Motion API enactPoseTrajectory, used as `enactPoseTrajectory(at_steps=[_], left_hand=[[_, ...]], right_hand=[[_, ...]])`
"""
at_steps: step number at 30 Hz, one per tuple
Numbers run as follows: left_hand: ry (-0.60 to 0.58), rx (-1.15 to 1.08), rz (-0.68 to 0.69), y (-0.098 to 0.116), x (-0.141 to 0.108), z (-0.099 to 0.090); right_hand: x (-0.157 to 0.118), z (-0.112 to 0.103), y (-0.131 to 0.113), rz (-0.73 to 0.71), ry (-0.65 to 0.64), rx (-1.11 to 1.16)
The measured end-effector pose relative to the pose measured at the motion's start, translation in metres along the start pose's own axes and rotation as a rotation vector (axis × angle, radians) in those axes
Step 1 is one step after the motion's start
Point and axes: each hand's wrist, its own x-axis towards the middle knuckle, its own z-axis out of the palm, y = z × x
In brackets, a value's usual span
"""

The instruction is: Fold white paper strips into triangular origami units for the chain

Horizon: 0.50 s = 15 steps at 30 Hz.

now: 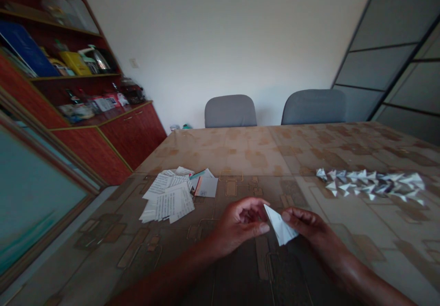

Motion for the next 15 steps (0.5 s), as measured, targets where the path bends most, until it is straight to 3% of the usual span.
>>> enactPoseTrajectory(at_steps=[15], left_hand=[[0.041,0.003,-0.019,-0.0078,-0.0016,0.0022]], right_hand=[[-0.0042,0.0075,0.0037,0.033,0.006,0.035]])
